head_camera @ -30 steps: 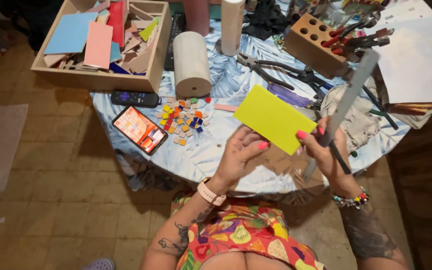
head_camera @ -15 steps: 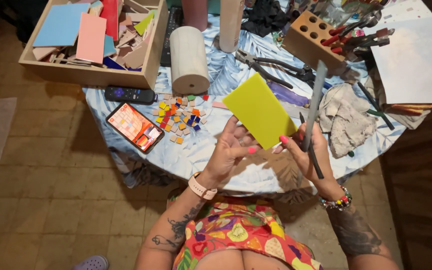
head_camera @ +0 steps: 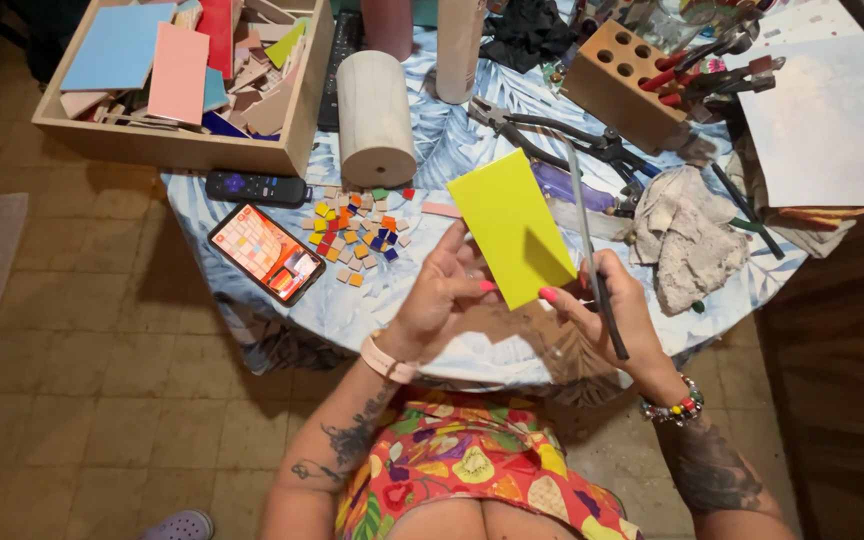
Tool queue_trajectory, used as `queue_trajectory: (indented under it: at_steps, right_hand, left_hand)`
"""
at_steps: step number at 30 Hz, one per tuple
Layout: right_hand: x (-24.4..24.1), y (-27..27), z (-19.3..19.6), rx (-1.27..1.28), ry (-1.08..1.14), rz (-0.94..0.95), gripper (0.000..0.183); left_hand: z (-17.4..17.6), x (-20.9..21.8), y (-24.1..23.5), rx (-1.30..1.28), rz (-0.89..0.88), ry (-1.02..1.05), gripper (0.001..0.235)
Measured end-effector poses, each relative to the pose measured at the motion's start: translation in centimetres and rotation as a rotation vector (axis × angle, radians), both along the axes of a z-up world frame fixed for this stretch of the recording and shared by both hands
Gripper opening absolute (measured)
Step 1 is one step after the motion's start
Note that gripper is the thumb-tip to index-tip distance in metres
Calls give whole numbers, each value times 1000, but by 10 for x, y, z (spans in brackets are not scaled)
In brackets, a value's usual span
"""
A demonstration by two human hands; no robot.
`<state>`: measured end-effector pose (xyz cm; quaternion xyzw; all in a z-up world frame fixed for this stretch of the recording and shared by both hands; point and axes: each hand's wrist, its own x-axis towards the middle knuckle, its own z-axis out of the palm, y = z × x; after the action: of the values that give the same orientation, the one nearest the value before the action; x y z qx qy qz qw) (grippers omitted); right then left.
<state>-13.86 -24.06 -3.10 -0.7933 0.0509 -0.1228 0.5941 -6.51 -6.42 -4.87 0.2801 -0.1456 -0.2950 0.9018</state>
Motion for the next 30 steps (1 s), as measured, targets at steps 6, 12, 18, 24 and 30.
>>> queue_trajectory:
  at_steps: [6, 12, 18, 24, 30]
  right_hand:
    - [17, -6, -33, -181, -24, 32, 30]
    - [20, -4, -23, -160, -40, 39, 27]
    - [8, -15, -1, -198, -28, -117, 27]
    - [2, -48, -11, -228, -33, -196, 30]
    - [-2, -57, -8, -374, -60, -71, 33]
  left_hand:
    - [-26, 31, -5, -57, -111, -25, 79]
    - [-19, 34, 0, -24, -155, -18, 87]
    - [-37, 37, 2, -14, -164, -25, 85]
    - [-18, 33, 7, -6, -190, -21, 85]
    - [-26, 22, 13, 425, -226, -195, 79]
